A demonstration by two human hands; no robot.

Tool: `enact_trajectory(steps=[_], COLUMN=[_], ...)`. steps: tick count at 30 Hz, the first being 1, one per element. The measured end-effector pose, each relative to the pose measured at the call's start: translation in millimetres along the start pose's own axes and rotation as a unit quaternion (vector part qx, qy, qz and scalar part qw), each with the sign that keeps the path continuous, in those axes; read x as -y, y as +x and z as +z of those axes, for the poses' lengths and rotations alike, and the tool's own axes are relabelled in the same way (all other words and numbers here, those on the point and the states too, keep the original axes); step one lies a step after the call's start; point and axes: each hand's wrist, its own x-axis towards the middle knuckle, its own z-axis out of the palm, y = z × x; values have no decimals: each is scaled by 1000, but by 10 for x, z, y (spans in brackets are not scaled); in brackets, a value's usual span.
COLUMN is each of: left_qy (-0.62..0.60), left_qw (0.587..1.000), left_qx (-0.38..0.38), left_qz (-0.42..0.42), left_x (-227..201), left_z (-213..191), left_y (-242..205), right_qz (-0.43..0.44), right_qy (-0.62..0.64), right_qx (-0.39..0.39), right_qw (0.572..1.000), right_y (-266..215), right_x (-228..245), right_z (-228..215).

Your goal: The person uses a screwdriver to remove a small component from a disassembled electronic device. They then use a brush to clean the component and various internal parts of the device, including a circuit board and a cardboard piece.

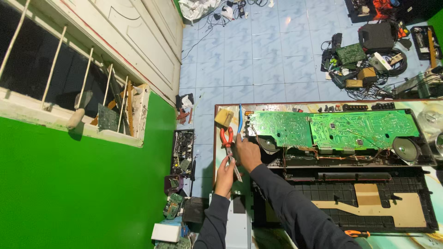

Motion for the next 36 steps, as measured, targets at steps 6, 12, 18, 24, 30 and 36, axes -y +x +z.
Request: enact_trajectory(steps=[6,12,18,24,30,36], left_qy=[2,58,17,-161,-252,-283], left_qw=[1000,995,978,945,922,907], left_qx=[-5,15,182,280,294,309], left_qz=[-31,79,99,57,8,-49], left_x=[-363,-465,-780,-674,-154,173], left_z=[95,71,196,858,1879,2714], left_y=[-399,-897,-1718,-2338,-2768,-3005], right_qz=[-28,-44,-36,51,141,239], right_qy=[46,228,310,439,691,728], right_qx=[-92,-187,-195,-126,-153,-135], right_qw=[994,955,930,888,692,628], right_y=[-39,-447,-1390,-2363,-3245,-3803], right_x=[91,341,-14,-1017,-2372,-3050], right_z=[-394,-1410,-2349,-2755,-2614,-2649])
